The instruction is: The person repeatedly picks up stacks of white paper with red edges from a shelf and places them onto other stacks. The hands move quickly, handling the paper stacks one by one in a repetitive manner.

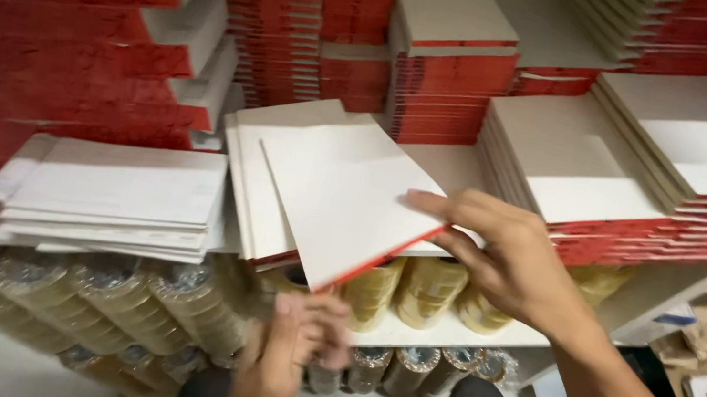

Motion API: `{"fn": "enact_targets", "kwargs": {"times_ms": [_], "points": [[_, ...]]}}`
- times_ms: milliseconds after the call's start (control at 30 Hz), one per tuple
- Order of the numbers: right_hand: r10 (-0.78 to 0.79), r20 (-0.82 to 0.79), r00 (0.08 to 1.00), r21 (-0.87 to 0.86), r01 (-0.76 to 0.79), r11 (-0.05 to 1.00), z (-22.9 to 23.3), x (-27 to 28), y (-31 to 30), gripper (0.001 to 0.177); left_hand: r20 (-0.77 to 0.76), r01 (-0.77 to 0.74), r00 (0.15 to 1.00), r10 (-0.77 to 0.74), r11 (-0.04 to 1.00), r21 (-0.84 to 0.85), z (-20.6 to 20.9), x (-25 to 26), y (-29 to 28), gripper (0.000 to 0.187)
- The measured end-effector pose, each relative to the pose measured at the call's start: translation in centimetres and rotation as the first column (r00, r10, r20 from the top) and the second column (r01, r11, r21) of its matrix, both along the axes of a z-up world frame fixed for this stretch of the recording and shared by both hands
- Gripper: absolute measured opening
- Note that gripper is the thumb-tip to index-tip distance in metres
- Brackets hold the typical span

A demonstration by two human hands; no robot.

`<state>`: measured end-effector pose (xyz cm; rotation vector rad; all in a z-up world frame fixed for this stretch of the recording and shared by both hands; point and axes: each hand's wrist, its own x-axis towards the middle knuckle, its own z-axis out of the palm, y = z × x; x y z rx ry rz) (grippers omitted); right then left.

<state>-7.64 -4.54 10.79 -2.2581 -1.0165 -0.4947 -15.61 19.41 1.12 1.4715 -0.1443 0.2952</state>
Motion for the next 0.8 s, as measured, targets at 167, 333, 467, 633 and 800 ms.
{"fn": "enact_targets", "kwargs": {"times_ms": [167,333,467,633,800], "points": [[-0.044,-0.012,0.999,0.100,0.045,0.994,-1.8,-3.1,-6.2,0.039,0.184,0.473,0.871,-0.456,0.675,-0.566,0.0,3.0,-4.4,0.091],[-0.256,-0.029,0.966,0.156,0.257,0.954,-7.4,-5.8,-15.4,0.041,0.143,0.421,0.896,-0.419,0.705,-0.571,4.8,5.9,-10.4,0.046],[-0.292,-0.103,0.951,0.229,0.308,0.924,-10.7,-6.2,-19.6,0.039,-0.346,0.124,0.905,-0.247,0.931,-0.342,9.6,7.7,-13.8,0.094],[-0.221,-0.145,0.964,0.439,0.263,0.859,-10.2,-5.7,-19.0,0.032,-0.017,0.181,0.980,-0.201,0.913,-0.366,6.0,8.7,-15.1,0.044],[-0.267,-0.135,0.954,0.420,0.299,0.857,-7.2,-4.2,-18.3,0.035,0.167,0.187,0.973,-0.158,0.967,-0.173,7.5,10.5,-17.5,0.050]]}}
